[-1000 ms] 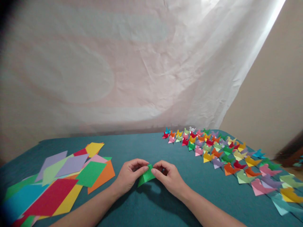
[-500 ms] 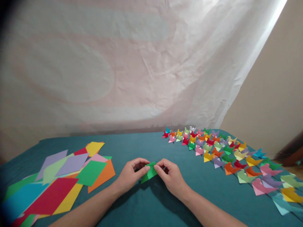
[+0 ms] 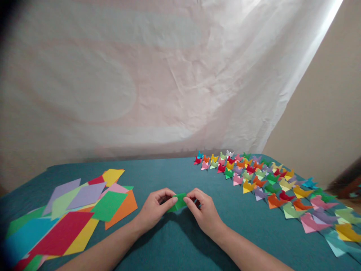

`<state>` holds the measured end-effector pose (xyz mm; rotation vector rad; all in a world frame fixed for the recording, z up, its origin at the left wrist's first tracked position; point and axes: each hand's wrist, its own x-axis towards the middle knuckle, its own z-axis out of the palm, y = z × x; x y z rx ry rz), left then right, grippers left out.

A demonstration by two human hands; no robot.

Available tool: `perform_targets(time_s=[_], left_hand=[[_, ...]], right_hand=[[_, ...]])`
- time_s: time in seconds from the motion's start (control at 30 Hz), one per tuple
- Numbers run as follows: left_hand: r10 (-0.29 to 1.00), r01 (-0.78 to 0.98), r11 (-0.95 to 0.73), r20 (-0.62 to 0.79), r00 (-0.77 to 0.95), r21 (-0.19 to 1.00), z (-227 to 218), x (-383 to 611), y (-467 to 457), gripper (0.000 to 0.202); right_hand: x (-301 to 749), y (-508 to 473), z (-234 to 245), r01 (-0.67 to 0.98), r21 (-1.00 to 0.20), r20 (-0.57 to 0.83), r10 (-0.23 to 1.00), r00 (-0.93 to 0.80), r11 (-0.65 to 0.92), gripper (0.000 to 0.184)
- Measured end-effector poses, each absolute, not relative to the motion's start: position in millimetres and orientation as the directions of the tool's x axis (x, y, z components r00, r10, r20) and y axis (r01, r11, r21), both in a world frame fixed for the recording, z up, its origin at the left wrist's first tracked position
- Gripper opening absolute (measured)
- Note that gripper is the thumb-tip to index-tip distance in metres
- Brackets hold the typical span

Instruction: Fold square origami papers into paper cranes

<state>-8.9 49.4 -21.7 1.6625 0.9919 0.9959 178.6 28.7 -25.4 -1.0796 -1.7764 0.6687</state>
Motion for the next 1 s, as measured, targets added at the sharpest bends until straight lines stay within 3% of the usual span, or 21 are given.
perform_targets(time_s=[1.0], left_hand=[[0.846, 0.169, -0.408, 0.303, 0.438, 0.897, -10, -9, 45, 0.016]], right_hand=[[180, 26, -21, 0.315, -0.776, 0.493, 0.837, -0.238, 0.547, 0.013]])
